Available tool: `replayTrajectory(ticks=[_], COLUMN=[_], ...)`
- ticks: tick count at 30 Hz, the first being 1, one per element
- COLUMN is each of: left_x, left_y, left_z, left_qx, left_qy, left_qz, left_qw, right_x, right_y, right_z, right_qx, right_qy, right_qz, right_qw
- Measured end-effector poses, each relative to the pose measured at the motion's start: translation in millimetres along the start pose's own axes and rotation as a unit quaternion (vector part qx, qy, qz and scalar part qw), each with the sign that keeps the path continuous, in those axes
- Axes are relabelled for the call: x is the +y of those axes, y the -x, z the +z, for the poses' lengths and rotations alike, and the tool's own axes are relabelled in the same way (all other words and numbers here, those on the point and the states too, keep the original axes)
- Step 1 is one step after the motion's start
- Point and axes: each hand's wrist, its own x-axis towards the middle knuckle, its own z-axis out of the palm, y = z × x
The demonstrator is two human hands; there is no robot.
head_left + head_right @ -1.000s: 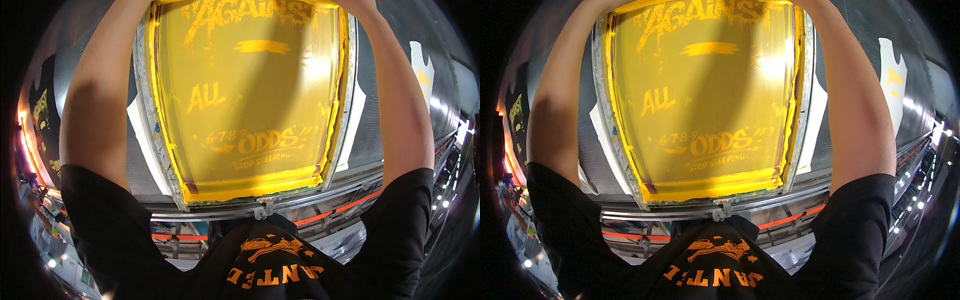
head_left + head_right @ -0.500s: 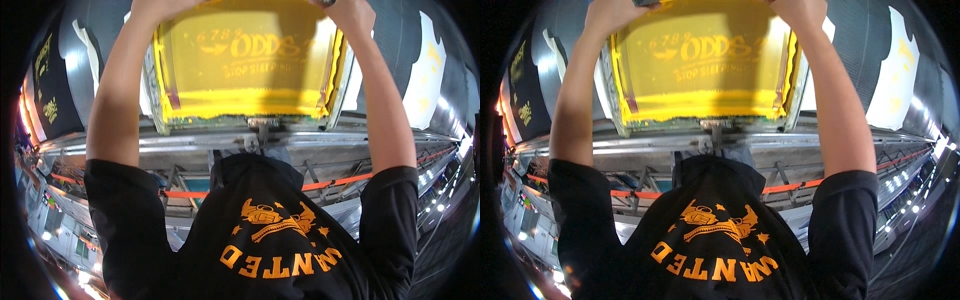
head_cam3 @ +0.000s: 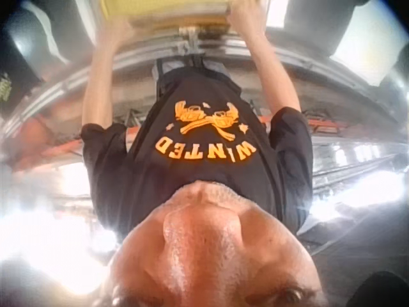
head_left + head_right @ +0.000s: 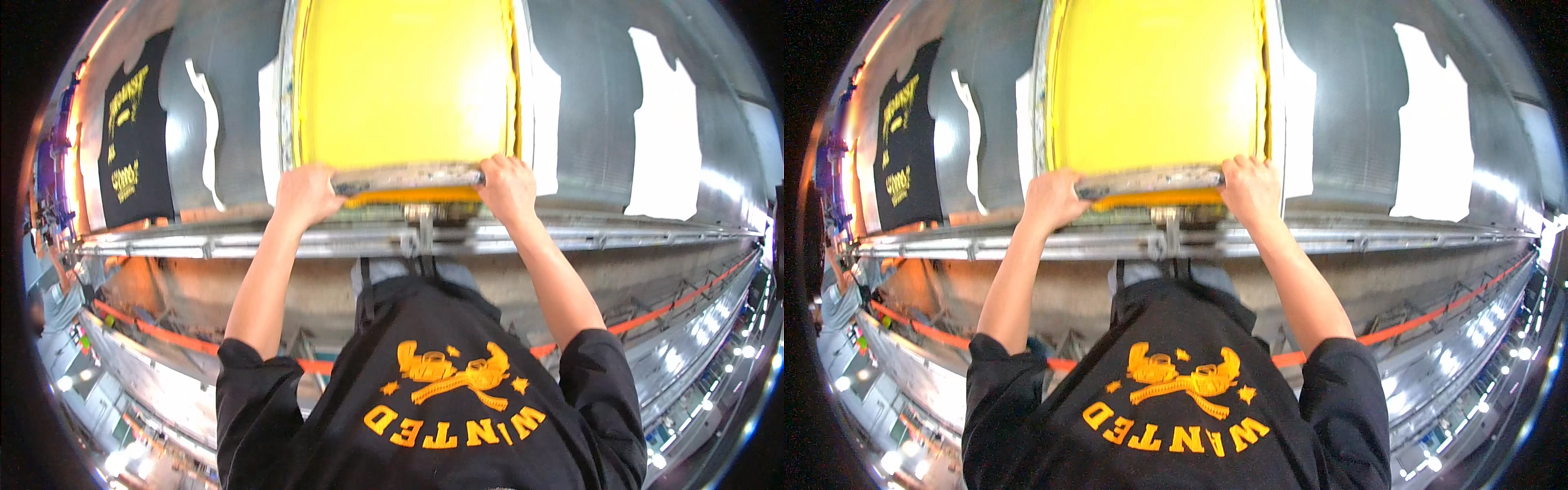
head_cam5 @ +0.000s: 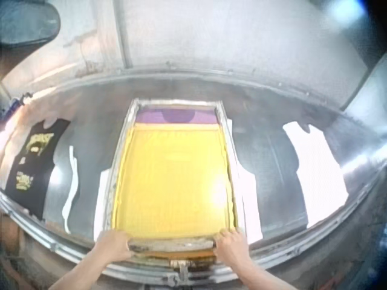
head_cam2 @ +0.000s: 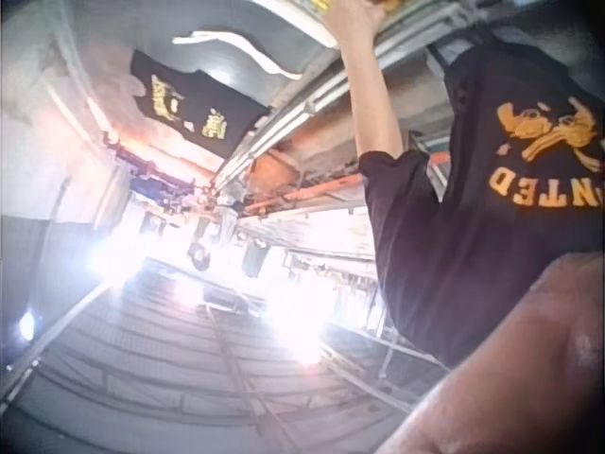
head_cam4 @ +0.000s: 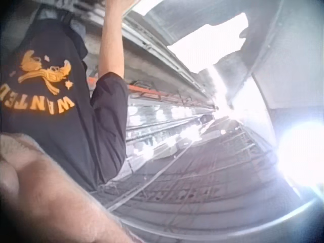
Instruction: The person operates a screen printing press, repeatedly pulling a squeegee across a yellow screen to transfer ink onto white t-shirts on a conveyor. They briefly use a hair dryer to dry the printed shirts and handle the screen and garments throughout the process.
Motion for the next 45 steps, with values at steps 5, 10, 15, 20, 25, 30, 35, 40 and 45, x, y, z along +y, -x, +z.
replayTrajectory(ticks=[5,10,15,20,25,30,35,40,45], left_x=[-13.2,-51.0,-91.2,-76.0,-70.7,-53.8,-42.9,-3.5,-4.9], left_y=[-70.7,-216.6,-346.2,-400.9,-389.1,-375.0,-309.0,-199.4,-104.7], left_z=[-89.5,-165.7,-213.8,-254.6,-245.6,-230.9,-178.5,-138.9,-37.3], left_qx=[0.003,0.067,0.178,0.144,0.131,0.170,0.213,0.078,0.034], left_qy=[0.011,-0.032,-0.077,-0.069,-0.078,-0.122,-0.135,-0.083,-0.064], left_qz=[-0.006,0.018,0.065,0.012,-0.062,-0.031,-0.028,-0.097,-0.096], left_qw=[1.000,0.997,0.979,0.987,0.986,0.977,0.967,0.989,0.993], right_x=[19.0,60.6,100.6,138.9,96.3,101.7,73.5,49.2,29.5], right_y=[-92.0,-250.1,-389.4,-449.7,-462.0,-438.3,-353.6,-242.8,-107.3], right_z=[-48.3,-67.8,-74.3,-51.8,-51.0,-49.2,-40.4,-19.1,17.0], right_qx=[-0.007,-0.031,-0.023,0.006,0.001,0.016,0.027,0.019,0.010], right_qy=[-0.001,0.035,0.118,0.156,0.131,0.135,0.113,0.100,0.103], right_qz=[-0.001,0.098,0.101,0.081,0.120,0.143,0.147,0.128,0.068], right_qw=[1.000,0.994,0.988,0.984,0.984,0.980,0.982,0.987,0.992])
